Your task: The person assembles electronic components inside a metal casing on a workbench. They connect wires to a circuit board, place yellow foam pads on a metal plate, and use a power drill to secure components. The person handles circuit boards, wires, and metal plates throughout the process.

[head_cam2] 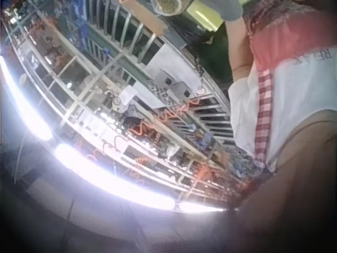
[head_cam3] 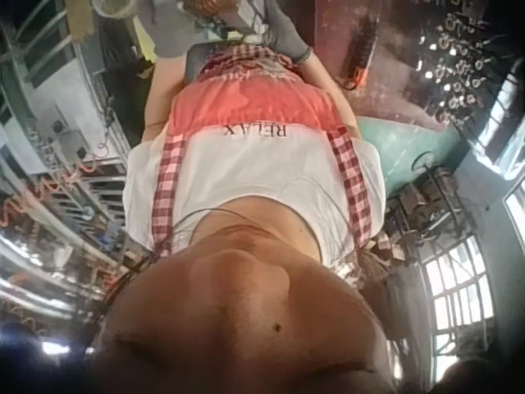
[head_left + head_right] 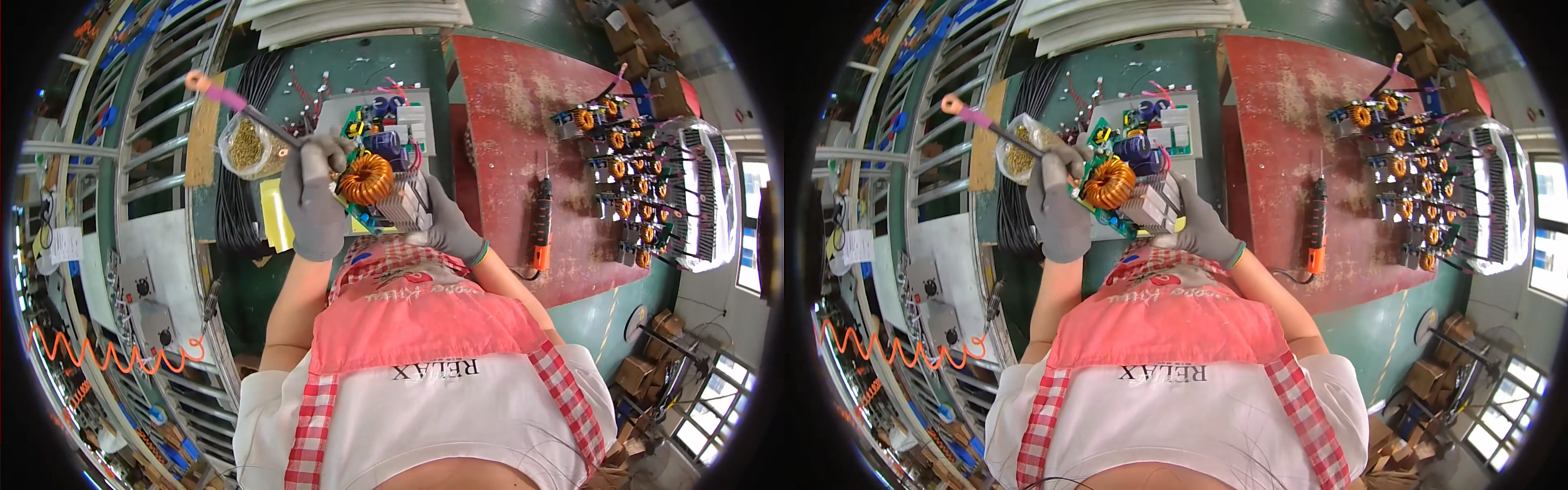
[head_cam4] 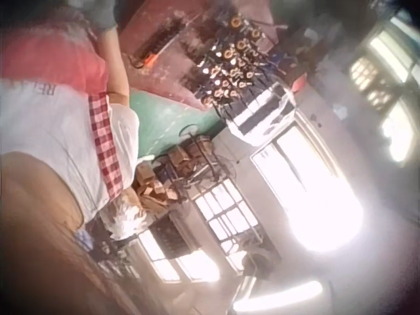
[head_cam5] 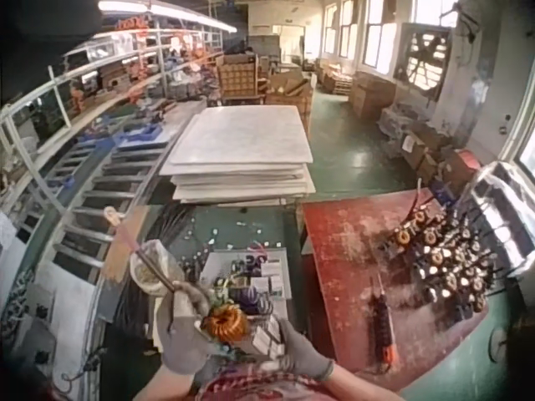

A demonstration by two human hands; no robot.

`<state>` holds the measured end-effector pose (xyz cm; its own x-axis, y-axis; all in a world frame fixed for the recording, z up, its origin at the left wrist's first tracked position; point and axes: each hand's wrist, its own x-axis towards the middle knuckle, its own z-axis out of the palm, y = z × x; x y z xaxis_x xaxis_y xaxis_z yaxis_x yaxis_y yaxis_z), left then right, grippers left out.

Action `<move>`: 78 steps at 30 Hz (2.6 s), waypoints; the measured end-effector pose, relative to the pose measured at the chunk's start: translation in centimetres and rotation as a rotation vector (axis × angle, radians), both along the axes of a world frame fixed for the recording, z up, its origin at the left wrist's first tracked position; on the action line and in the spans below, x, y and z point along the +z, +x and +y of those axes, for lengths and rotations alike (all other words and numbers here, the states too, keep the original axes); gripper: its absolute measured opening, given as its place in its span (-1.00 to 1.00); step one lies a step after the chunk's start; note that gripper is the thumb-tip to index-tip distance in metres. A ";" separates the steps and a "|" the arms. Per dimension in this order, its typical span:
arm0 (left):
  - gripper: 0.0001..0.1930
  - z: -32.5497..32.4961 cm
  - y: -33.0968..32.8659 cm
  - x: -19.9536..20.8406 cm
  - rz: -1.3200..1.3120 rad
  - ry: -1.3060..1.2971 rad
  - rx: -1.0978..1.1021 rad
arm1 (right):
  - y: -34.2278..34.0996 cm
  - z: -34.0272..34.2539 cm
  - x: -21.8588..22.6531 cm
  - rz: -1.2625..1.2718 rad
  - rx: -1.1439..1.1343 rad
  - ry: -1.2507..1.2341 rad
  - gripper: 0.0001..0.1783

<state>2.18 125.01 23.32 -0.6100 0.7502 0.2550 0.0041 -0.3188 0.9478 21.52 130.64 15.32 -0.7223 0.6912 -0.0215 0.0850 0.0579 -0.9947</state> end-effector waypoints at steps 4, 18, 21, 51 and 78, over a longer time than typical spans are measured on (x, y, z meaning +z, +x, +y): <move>-0.74 -3.5 -0.1 -4.0 -0.014 -0.204 0.343 | -0.4 0.0 -0.3 -0.127 0.052 -0.036 -0.05; -0.81 -9.8 -0.4 -19.5 -0.716 -0.630 0.264 | -0.2 2.1 -5.7 -0.494 0.177 0.457 -0.14; -0.78 -9.5 -1.9 -18.3 -0.699 -0.921 0.148 | -0.5 2.2 -6.3 -0.495 0.185 0.499 -0.13; -0.62 -1.0 -3.4 -19.0 0.882 -1.120 -0.183 | 0.4 1.9 -9.4 -0.481 0.037 0.185 -0.17; -0.61 0.0 -28.2 -19.9 1.495 -1.266 -0.341 | 24.0 7.3 -15.8 1.307 -1.995 -1.514 -0.70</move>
